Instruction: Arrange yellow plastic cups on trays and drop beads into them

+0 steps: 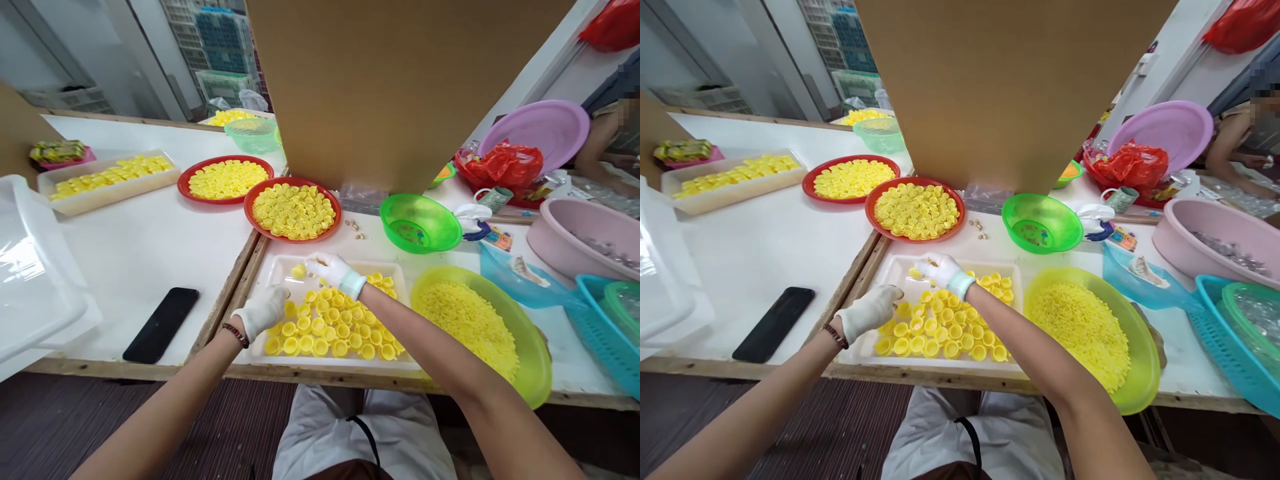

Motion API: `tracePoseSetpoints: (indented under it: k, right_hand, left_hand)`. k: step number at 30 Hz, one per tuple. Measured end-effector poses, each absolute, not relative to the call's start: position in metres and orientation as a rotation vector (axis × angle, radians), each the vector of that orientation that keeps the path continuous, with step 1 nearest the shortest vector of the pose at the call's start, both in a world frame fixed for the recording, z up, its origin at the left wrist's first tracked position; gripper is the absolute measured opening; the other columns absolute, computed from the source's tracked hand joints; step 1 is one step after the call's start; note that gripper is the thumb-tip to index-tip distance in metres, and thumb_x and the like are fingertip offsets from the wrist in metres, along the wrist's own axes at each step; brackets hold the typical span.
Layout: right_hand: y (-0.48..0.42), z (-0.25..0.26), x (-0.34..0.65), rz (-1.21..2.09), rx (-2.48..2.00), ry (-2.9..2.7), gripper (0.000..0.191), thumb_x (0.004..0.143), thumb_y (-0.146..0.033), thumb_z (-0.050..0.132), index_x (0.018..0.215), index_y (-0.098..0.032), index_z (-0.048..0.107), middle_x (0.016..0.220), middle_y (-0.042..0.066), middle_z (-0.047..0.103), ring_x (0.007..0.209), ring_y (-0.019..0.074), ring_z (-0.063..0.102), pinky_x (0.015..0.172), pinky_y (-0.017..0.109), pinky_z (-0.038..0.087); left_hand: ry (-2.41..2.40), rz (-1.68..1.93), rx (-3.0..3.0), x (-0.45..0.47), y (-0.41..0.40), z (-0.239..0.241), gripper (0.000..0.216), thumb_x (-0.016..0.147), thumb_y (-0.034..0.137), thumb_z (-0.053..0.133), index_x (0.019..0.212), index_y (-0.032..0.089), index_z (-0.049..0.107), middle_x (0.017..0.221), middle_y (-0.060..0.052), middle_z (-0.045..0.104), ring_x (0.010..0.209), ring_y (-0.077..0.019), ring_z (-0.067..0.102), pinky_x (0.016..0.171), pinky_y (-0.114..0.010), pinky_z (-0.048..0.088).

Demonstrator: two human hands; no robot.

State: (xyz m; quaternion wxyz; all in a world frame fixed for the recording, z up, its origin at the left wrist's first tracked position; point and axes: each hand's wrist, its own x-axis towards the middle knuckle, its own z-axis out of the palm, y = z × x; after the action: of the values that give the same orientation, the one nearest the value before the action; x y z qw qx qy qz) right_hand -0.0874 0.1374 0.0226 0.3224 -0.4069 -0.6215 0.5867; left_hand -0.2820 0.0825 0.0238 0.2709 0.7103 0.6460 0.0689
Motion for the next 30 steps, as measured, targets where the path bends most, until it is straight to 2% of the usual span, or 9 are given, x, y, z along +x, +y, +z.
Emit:
tracePoseSetpoints:
  k: [4,8,11,15,18,21,24,27,30]
  right_hand:
    - [0.134,0.03,-0.082,1.308,-0.979,-1.723,0.031,0.086,-0.034,0.067,0.115,-0.023,0.064,0.112,0.004,0.068,0.099,0.0174,0.065,0.083,0.03,0.056]
    - [0.136,0.037,-0.082,1.119,-0.876,-1.857,0.047,0.077,-0.03,0.078,0.12,-0.024,0.061,0.12,0.004,0.066,0.116,0.0214,0.062,0.108,0.039,0.046]
    - [0.142,0.035,-0.08,1.078,-0.931,-1.976,0.045,0.077,-0.028,0.078,0.118,-0.022,0.06,0.118,0.005,0.066,0.114,0.0234,0.062,0.107,0.041,0.045]
    - [0.149,0.026,-0.076,0.915,-1.174,-2.107,0.042,0.074,-0.011,0.07,0.113,-0.02,0.058,0.116,0.008,0.06,0.108,0.0243,0.061,0.101,0.042,0.047]
    - [0.151,0.021,-0.073,0.863,-1.325,-2.124,0.038,0.074,0.0,0.06,0.107,-0.02,0.057,0.112,0.007,0.059,0.099,0.0209,0.06,0.097,0.039,0.048]
    - [0.152,0.021,-0.069,0.937,-1.354,-2.101,0.022,0.081,-0.01,0.067,0.098,-0.022,0.058,0.094,0.002,0.061,0.088,0.0204,0.058,0.09,0.037,0.047]
    - [0.154,0.023,-0.065,1.016,-1.307,-2.089,0.022,0.076,-0.024,0.081,0.082,-0.022,0.061,0.081,0.001,0.058,0.082,0.0206,0.055,0.085,0.036,0.046]
    - [0.157,0.024,-0.067,1.097,-1.271,-2.007,0.027,0.072,-0.028,0.086,0.073,-0.019,0.06,0.079,0.002,0.057,0.082,0.0204,0.055,0.082,0.034,0.048]
    - [0.156,0.024,-0.078,1.154,-1.248,-1.931,0.025,0.085,-0.038,0.077,0.084,-0.016,0.063,0.088,0.003,0.061,0.083,0.0182,0.058,0.08,0.034,0.051]
  left_hand:
    - [1.551,0.485,1.779,-0.273,0.094,0.049,0.036,0.097,0.037,0.037,0.108,0.014,0.063,0.101,-0.015,0.074,0.085,-0.0207,0.074,0.08,-0.036,0.06]
    - [1.373,0.64,1.66,-0.268,0.104,0.059,0.051,0.096,0.051,0.038,0.122,0.012,0.057,0.114,-0.017,0.073,0.095,-0.02,0.074,0.081,-0.033,0.062]
    - [1.477,0.659,1.655,-0.276,0.11,0.055,0.045,0.091,0.046,0.043,0.112,0.011,0.061,0.106,-0.016,0.075,0.09,-0.0208,0.074,0.077,-0.034,0.062]
    - [1.771,0.485,1.804,-0.288,0.117,0.04,0.017,0.075,0.032,0.057,0.075,0.017,0.066,0.071,-0.008,0.07,0.075,-0.0226,0.069,0.073,-0.034,0.057]
    - [1.866,0.257,1.945,-0.288,0.123,0.026,0.008,0.066,0.022,0.06,0.059,0.019,0.063,0.069,-0.012,0.07,0.078,-0.0275,0.069,0.077,-0.037,0.055]
    - [1.873,0.089,2.052,-0.283,0.13,0.017,0.01,0.068,0.019,0.059,0.063,0.016,0.067,0.078,-0.018,0.072,0.08,-0.0292,0.07,0.078,-0.037,0.053]
    - [1.867,0.049,2.163,-0.275,0.14,0.017,0.022,0.08,0.024,0.053,0.084,0.016,0.074,0.092,-0.018,0.075,0.088,-0.0275,0.07,0.081,-0.035,0.051]
    - [1.834,0.052,2.276,-0.263,0.15,0.019,0.028,0.087,0.029,0.051,0.1,0.019,0.074,0.104,-0.016,0.075,0.096,-0.0273,0.069,0.084,-0.035,0.05]
    - [1.799,0.023,2.356,-0.253,0.153,0.018,0.027,0.087,0.029,0.051,0.102,0.021,0.073,0.102,-0.014,0.076,0.094,-0.0275,0.069,0.083,-0.036,0.049]
